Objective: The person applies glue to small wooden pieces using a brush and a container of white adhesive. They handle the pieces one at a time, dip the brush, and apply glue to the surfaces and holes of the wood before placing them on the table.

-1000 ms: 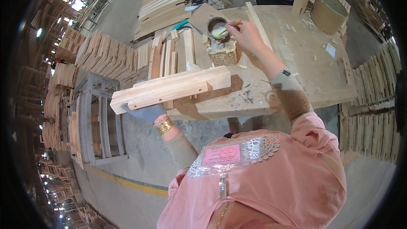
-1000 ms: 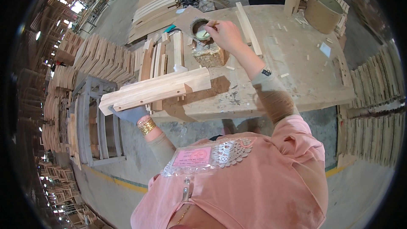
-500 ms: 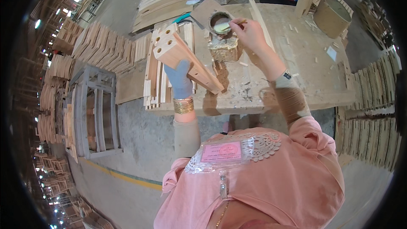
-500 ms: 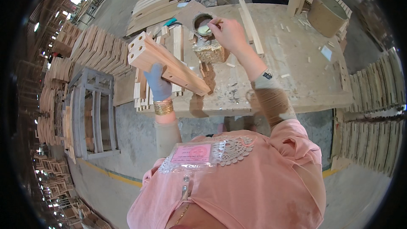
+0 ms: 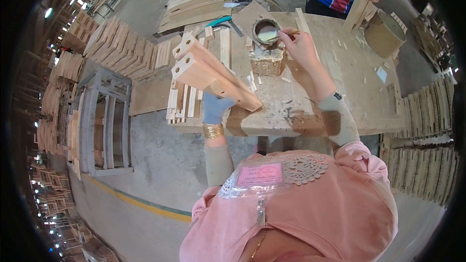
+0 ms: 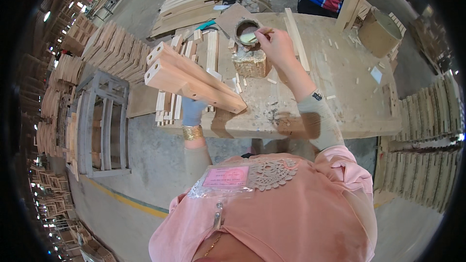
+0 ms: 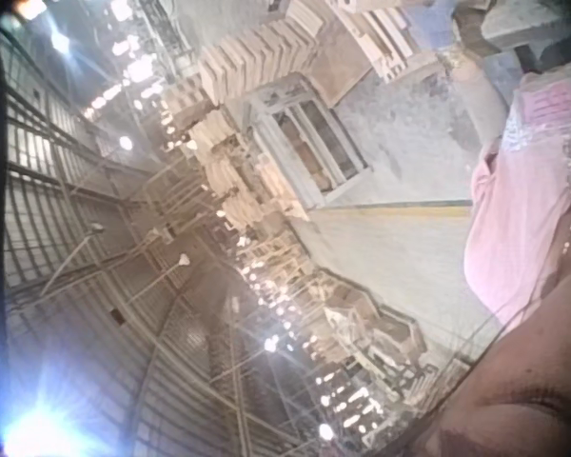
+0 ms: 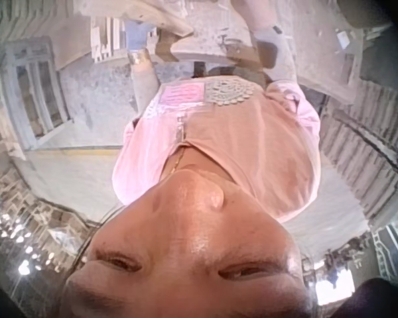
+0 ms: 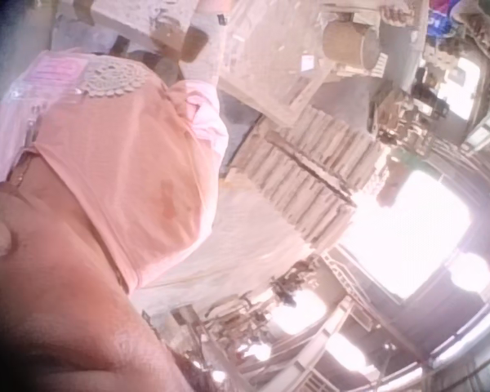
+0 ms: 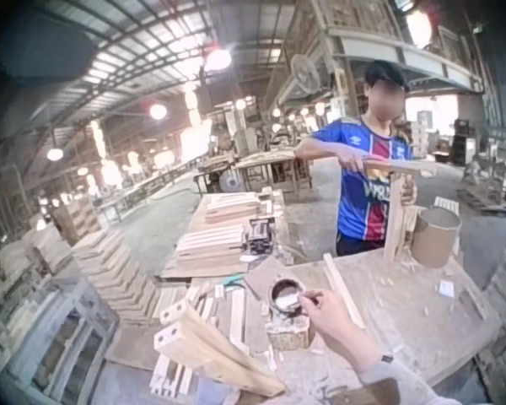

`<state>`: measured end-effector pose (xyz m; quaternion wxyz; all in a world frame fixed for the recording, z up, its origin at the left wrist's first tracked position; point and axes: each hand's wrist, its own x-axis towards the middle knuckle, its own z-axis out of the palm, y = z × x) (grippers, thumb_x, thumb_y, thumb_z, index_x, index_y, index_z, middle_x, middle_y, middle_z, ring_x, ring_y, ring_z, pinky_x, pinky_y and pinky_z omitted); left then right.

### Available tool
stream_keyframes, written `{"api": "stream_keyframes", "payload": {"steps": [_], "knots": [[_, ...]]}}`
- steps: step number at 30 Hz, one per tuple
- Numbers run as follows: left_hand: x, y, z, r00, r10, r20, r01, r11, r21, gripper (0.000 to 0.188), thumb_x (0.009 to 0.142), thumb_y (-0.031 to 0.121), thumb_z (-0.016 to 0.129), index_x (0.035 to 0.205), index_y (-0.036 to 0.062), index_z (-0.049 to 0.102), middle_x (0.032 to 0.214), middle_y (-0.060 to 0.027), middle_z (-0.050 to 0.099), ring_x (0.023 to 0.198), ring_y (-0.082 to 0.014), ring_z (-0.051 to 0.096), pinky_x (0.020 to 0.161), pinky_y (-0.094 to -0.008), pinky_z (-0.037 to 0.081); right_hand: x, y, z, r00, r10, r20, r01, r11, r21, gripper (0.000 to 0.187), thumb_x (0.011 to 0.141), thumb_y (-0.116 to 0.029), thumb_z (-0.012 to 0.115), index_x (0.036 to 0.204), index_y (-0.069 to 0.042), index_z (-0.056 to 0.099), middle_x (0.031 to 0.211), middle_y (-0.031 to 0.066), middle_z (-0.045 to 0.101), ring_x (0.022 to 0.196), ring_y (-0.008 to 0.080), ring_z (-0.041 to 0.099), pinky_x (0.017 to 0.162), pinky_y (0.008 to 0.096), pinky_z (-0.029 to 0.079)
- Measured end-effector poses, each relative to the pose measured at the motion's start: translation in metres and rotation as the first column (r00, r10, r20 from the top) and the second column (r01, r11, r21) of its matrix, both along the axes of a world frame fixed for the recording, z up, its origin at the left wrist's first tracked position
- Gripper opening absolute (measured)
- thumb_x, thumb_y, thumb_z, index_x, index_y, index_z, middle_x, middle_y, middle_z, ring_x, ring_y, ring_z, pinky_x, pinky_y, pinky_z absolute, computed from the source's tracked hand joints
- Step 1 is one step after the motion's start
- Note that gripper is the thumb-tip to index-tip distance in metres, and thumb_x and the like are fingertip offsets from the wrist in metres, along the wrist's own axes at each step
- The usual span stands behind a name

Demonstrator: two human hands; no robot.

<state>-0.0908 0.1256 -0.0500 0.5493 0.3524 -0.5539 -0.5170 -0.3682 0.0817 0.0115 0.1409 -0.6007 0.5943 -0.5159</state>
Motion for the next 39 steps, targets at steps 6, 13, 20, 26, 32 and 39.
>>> {"api": "stream_keyframes", "payload": {"steps": [6, 13, 20, 26, 32, 39], "knots": [[-0.027, -0.003, -0.011, 0.995, 0.096, 0.031, -0.095, 0.995, -0.027, 0.08, 0.055, 0.017, 0.077, 0.121, 0.0004, 0.035, 0.109, -0.0128, 0.049, 0.099, -0.0237, 0.052, 0.084, -0.0355, 0.047, -0.004, 0.001, -0.001, 1.0, -0.007, -0.019, 0.006, 0.999, -0.044, 0.022, 0.083, -0.017, 0.06, 0.089, 0.003, 0.065, 0.072, 0.0065, 0.065, 0.063, 0.0074, 0.058, 0.057, 0.0219, 0.045], [-0.024, -0.01, 0.003, 0.861, 0.142, -0.488, -0.132, 0.99, 0.055, 0.067, 0.068, 0.024, 0.066, 0.122, 0.0002, 0.034, 0.11, -0.0169, 0.049, 0.1, -0.0261, 0.052, 0.085, -0.0385, 0.047, -0.001, 0.011, 0.009, 0.998, -0.05, -0.024, 0.05, 0.999, 0.016, 0.019, 0.083, -0.016, 0.06, 0.09, 0.0, 0.066, 0.074, 0.0046, 0.065, 0.064, 0.0055, 0.056, 0.057, 0.0209, 0.044], [-0.017, -0.022, 0.052, 0.642, 0.237, -0.729, -0.143, 0.971, 0.19, 0.067, 0.076, 0.044, 0.054, 0.125, 0.0029, 0.035, 0.121, -0.0182, 0.043, 0.11, -0.0304, 0.045, 0.093, -0.0429, 0.038, -0.009, 0.005, -0.02, 0.958, 0.047, 0.285, -0.01, 0.992, -0.128, 0.019, 0.081, -0.018, 0.061, 0.086, 0.001, 0.066, 0.071, 0.0068, 0.065, 0.06, 0.0076, 0.055, 0.056, 0.023, 0.044], [-0.007, -0.031, 0.07, 0.586, 0.098, -0.805, 0.008, 0.992, 0.126, 0.067, 0.076, 0.048, 0.052, 0.125, 0.0041, 0.036, 0.121, -0.0208, 0.042, 0.108, -0.0383, 0.044, 0.094, -0.0492, 0.036, -0.006, 0.016, -0.031, 0.878, 0.073, 0.473, 0.0, 0.988, -0.152, 0.019, 0.082, -0.015, 0.061, 0.086, 0.003, 0.065, 0.073, 0.0065, 0.065, 0.064, 0.0066, 0.058, 0.057, 0.02, 0.045], [-0.007, -0.044, 0.078, 0.733, 0.212, -0.647, -0.146, 0.977, 0.154, 0.068, 0.077, 0.055, 0.044, 0.123, 0.0046, 0.04, 0.118, -0.0225, 0.044, 0.105, -0.041, 0.045, 0.095, -0.0517, 0.034, -0.006, 0.029, -0.034, 0.741, 0.097, 0.664, -0.018, 0.992, -0.125, 0.017, 0.083, -0.011, 0.059, 0.09, 0.003, 0.064, 0.077, 0.0085, 0.065, 0.065, 0.0076, 0.058, 0.058, 0.0208, 0.046], [-0.01, -0.054, 0.078, 0.69, 0.175, -0.702, -0.028, 0.976, 0.216, 0.059, 0.075, 0.053, 0.05, 0.116, 0.0104, 0.046, 0.119, -0.0182, 0.045, 0.109, -0.0377, 0.044, 0.095, -0.0522, 0.034, -0.018, 0.025, -0.043, 0.331, 0.085, 0.94, 0.004, 0.996, -0.091, 0.02, 0.083, -0.016, 0.061, 0.091, 0.002, 0.059, 0.078, 0.0097, 0.064, 0.06, 0.0088, 0.052, 0.054, 0.0209, 0.044]]}}
